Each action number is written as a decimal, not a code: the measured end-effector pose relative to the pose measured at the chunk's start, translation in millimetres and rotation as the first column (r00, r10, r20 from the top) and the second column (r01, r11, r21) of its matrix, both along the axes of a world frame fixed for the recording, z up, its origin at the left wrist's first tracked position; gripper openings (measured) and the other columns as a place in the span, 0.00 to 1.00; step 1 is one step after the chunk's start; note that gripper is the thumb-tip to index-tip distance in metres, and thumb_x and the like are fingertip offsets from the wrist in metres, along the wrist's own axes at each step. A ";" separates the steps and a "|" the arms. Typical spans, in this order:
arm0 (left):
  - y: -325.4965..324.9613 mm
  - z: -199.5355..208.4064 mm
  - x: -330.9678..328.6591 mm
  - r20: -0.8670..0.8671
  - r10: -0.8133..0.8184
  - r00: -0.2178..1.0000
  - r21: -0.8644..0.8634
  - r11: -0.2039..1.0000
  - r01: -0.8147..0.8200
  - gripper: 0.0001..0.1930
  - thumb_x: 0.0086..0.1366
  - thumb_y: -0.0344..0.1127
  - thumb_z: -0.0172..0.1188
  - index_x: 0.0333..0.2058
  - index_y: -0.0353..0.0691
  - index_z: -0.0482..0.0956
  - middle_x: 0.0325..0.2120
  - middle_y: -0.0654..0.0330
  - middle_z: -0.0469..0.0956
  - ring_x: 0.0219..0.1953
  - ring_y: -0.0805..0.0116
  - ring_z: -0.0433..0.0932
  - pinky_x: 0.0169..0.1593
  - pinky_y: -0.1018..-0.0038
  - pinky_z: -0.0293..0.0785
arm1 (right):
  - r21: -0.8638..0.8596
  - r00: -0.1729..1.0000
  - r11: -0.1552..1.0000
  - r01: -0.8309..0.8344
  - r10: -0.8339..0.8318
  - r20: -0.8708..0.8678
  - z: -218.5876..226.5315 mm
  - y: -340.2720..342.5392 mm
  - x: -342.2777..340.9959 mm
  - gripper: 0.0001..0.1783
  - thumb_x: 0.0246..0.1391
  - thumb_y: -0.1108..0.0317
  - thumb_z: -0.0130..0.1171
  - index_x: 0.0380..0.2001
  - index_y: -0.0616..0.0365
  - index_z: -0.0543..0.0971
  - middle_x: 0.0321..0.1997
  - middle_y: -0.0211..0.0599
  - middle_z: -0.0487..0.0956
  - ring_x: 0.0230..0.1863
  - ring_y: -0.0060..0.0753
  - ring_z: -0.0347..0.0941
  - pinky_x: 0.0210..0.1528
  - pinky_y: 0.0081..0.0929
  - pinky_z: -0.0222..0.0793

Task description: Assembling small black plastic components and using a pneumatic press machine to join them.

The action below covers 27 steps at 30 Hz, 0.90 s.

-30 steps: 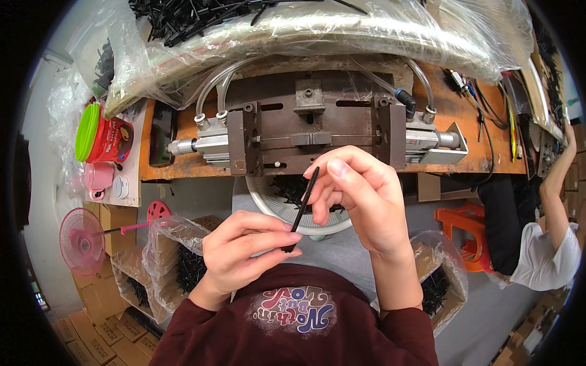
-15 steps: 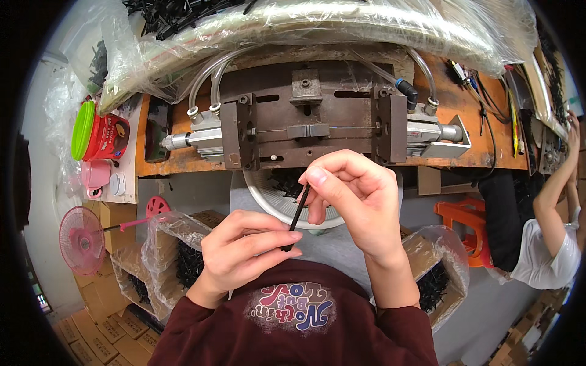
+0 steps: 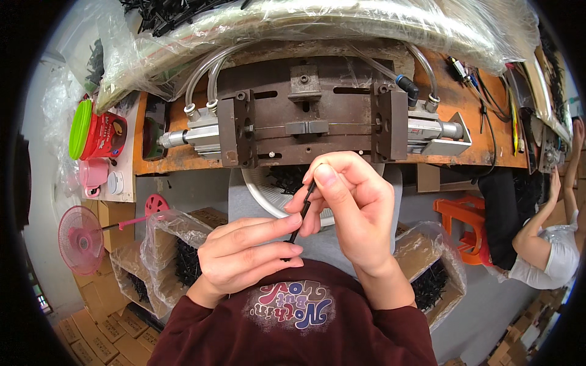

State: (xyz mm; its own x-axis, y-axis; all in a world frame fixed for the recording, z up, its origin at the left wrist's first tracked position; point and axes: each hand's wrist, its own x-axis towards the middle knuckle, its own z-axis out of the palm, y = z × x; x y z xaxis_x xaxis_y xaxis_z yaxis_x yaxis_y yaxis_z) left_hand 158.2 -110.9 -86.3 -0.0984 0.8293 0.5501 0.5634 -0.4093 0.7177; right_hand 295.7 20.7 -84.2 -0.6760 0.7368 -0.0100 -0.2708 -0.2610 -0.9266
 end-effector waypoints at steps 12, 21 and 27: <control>-1.7 -1.2 3.7 0.000 0.001 1.000 0.006 1.000 -0.001 0.18 0.45 0.27 0.77 0.37 0.33 0.86 0.47 0.47 0.83 0.36 0.60 0.86 0.37 0.71 0.84 | -0.025 0.998 0.999 0.035 -0.036 -0.053 -1.4 -3.1 3.7 0.13 0.72 0.66 0.48 0.39 0.67 0.74 0.28 0.49 0.82 0.18 0.26 0.76 0.21 0.20 0.73; -2.4 0.5 2.8 0.001 -0.004 1.000 0.000 1.000 0.004 0.18 0.45 0.27 0.77 0.37 0.33 0.86 0.47 0.47 0.83 0.36 0.60 0.86 0.38 0.71 0.84 | 0.033 0.998 0.998 0.051 -0.050 -0.041 -1.3 -8.2 4.5 0.11 0.71 0.69 0.49 0.41 0.68 0.74 0.29 0.48 0.82 0.20 0.26 0.77 0.22 0.20 0.74; -1.9 1.7 1.5 0.006 -0.006 1.000 0.014 1.000 0.005 0.18 0.44 0.28 0.78 0.37 0.33 0.86 0.47 0.47 0.83 0.35 0.60 0.85 0.37 0.71 0.84 | 0.067 0.998 0.997 0.034 -0.030 -0.059 -0.5 -10.3 3.9 0.10 0.71 0.70 0.49 0.42 0.68 0.75 0.31 0.48 0.83 0.22 0.26 0.78 0.24 0.21 0.75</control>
